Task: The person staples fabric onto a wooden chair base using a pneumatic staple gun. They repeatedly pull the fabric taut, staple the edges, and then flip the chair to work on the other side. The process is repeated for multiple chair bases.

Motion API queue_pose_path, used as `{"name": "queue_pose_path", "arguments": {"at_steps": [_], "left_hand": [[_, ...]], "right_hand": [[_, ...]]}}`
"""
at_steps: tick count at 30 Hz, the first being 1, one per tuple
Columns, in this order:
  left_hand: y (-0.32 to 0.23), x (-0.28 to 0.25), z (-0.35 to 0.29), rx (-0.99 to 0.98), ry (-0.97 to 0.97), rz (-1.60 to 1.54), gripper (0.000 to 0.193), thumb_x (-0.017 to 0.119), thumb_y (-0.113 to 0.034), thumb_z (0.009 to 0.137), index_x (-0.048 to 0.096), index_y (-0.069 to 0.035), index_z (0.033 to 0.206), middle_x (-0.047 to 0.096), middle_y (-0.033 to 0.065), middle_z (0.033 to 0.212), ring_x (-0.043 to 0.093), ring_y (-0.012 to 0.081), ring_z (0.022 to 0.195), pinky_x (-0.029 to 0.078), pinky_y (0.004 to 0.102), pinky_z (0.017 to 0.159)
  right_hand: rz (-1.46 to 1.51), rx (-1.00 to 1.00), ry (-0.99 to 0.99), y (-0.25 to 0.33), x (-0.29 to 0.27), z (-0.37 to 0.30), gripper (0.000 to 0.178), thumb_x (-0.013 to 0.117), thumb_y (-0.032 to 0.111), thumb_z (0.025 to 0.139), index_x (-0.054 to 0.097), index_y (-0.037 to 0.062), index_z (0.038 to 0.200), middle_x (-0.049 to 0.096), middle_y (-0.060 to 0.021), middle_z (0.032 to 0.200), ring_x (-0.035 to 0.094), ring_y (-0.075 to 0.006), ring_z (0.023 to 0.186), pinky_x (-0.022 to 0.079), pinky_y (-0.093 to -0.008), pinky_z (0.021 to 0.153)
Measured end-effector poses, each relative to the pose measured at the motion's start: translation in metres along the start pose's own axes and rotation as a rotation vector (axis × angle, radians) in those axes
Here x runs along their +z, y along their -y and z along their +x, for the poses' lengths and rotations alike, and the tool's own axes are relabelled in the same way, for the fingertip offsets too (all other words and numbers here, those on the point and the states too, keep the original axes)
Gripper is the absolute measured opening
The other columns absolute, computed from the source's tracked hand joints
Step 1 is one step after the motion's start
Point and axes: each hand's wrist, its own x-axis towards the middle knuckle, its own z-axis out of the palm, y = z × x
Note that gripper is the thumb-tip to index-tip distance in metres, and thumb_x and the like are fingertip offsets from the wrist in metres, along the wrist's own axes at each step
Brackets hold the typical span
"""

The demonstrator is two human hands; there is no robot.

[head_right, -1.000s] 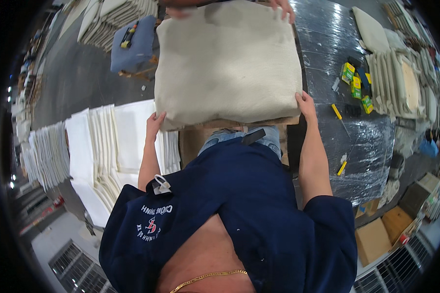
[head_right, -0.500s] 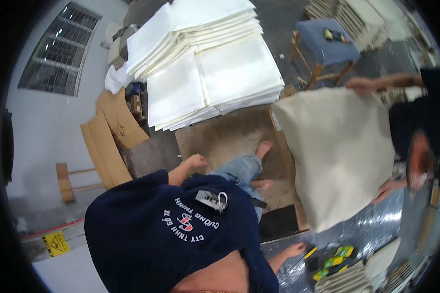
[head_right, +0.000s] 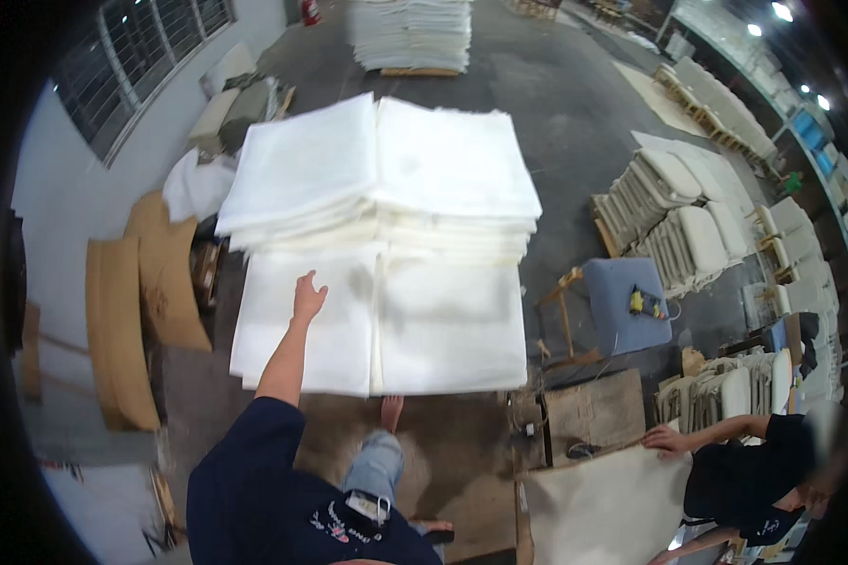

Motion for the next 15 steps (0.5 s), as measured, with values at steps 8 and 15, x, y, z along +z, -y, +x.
{"name": "queue_pose_path", "arguments": {"at_steps": [8,15], "left_hand": [[-0.125,0.019,0.224,0.323,-0.051,0.634,0.089,0.069,-0.003,0.081,0.024,-0.013,0.158,0.024,0.0269,0.158,0.032,0.0434,0.143,0.03,0.0502,0.119],[-0.106,0.02,0.32,0.38,-0.03,0.372,0.054,0.063,-0.012,0.088,0.053,-0.011,0.141,0.058,0.022,0.134,0.055,0.0402,0.124,0.045,0.0491,0.104]], "right_hand": [[-0.096,0.247,-0.256,0.103,-0.063,-0.017,0.027,0.059,0.029,0.095,0.06,0.007,0.109,0.068,-0.0051,0.09,0.066,-0.0175,0.079,0.052,-0.0301,0.068],[-0.108,0.358,-0.291,0.102,-0.058,-0.064,0.037,0.06,0.033,0.096,0.062,0.0054,0.121,0.071,-0.0058,0.098,0.069,-0.0183,0.085,0.055,-0.0309,0.074]]}}
